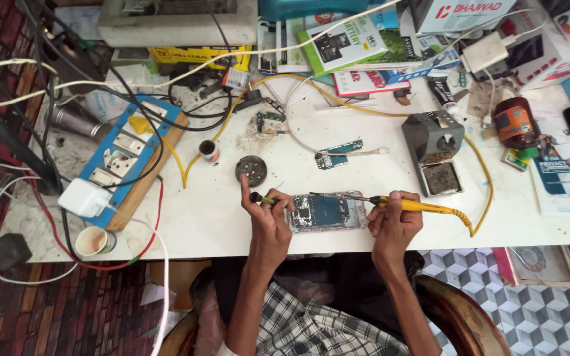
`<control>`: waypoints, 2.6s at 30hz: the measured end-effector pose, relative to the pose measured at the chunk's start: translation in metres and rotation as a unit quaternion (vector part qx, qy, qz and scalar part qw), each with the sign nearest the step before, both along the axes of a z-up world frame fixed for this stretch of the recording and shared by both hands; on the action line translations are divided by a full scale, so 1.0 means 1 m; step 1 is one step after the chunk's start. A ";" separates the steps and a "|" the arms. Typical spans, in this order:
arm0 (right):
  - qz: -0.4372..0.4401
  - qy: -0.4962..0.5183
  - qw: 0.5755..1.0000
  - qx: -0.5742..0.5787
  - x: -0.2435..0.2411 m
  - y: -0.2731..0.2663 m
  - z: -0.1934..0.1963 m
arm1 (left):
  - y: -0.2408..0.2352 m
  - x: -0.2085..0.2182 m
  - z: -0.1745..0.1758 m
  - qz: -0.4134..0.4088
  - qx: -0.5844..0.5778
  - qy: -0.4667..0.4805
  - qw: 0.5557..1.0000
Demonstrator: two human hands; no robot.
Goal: The person uses a soldering iron and solder wire to work on a disassembled mobile phone circuit board. They repeatedly apply solder to various points on the board while holding the solder wire with the other hand.
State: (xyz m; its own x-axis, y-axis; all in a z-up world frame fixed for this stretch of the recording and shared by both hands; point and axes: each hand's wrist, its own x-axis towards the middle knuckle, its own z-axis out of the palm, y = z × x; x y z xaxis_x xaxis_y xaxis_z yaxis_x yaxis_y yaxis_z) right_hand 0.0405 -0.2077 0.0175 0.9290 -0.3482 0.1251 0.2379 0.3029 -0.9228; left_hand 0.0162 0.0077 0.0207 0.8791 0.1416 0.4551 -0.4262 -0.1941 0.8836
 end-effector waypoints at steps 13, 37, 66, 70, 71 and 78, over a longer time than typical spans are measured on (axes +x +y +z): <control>-0.012 0.040 0.998 -0.056 0.005 0.004 0.001 | 0.000 0.000 -0.006 -0.008 0.000 -0.012 1.000; 0.000 0.040 0.997 -0.070 0.008 0.002 -0.002 | -0.001 -0.001 -0.012 -0.027 -0.029 -0.007 0.999; -0.002 -0.005 1.000 0.026 0.009 -0.005 -0.013 | -0.004 -0.006 -0.009 0.012 -0.023 -0.005 1.000; -0.003 -0.023 0.999 0.038 0.009 -0.005 -0.017 | -0.007 -0.009 -0.007 0.009 -0.035 -0.026 0.999; -0.007 -0.025 0.999 0.038 0.009 -0.004 -0.018 | -0.007 -0.008 -0.007 0.024 -0.037 -0.047 0.998; -0.053 -0.045 0.997 -0.022 0.005 -0.002 -0.019 | -0.012 -0.002 -0.003 0.000 -0.057 -0.047 0.997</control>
State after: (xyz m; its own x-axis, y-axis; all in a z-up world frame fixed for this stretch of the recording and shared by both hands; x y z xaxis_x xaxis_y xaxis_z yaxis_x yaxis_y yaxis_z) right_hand 0.0458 -0.2093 -0.0015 0.8720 -0.4358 0.2229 0.3481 0.2319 -0.9083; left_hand 0.0145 -0.0046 0.0180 0.8334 0.1968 0.5164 -0.5083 -0.0938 0.8560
